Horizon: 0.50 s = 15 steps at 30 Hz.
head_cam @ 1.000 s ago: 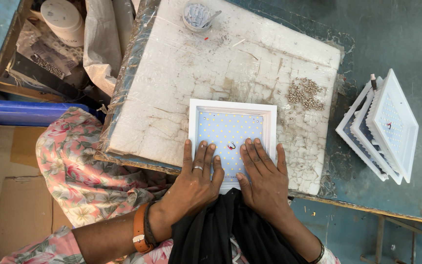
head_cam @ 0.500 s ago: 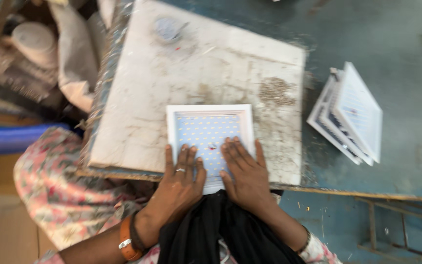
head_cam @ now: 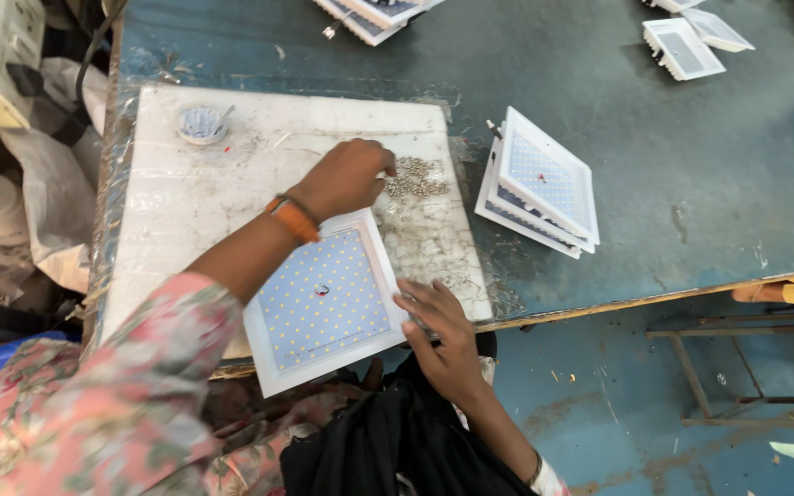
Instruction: The person uses a green electric screwdriver to fasten screws into the corners of white LED light panels. They repeatedly flip the panels over to access the back, tighten the screws, and then place the finished units into a blue bin.
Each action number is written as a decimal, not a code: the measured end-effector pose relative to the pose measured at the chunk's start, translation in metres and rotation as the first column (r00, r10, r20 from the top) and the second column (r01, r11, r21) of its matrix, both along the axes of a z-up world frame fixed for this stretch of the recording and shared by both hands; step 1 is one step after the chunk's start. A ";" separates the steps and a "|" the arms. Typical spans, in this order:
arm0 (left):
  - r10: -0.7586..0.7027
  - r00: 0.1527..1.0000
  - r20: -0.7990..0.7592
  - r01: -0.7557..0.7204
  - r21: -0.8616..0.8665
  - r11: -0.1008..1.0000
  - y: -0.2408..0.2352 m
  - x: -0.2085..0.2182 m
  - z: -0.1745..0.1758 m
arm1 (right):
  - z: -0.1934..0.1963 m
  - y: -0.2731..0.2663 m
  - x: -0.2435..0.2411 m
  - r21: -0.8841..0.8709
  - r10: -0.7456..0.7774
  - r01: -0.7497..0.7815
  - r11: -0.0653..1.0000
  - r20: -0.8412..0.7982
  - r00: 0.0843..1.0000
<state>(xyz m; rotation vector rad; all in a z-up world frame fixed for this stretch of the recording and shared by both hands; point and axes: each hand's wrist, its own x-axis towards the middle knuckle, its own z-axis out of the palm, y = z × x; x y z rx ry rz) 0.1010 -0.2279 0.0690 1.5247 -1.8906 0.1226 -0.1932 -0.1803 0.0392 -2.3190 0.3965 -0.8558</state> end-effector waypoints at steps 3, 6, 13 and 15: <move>-0.015 0.986 0.168 -0.023 0.220 0.975 -0.043 -0.016 -0.009 | -0.012 -0.006 -0.027 0.105 -0.076 0.073 0.992 0.019 0.997; -0.082 0.908 0.411 -0.121 0.445 0.887 -0.066 -0.034 -0.021 | -0.024 -0.016 -0.042 0.248 -0.157 0.149 0.957 0.010 0.988; -0.143 0.825 0.547 -0.004 0.259 0.966 -0.087 -0.045 -0.046 | -0.012 -0.056 -0.023 0.101 -0.180 0.164 0.981 0.176 0.968; -0.139 0.822 0.553 0.029 0.203 0.979 -0.082 -0.041 -0.052 | 0.006 -0.071 -0.014 0.019 -0.165 0.164 0.986 0.212 0.963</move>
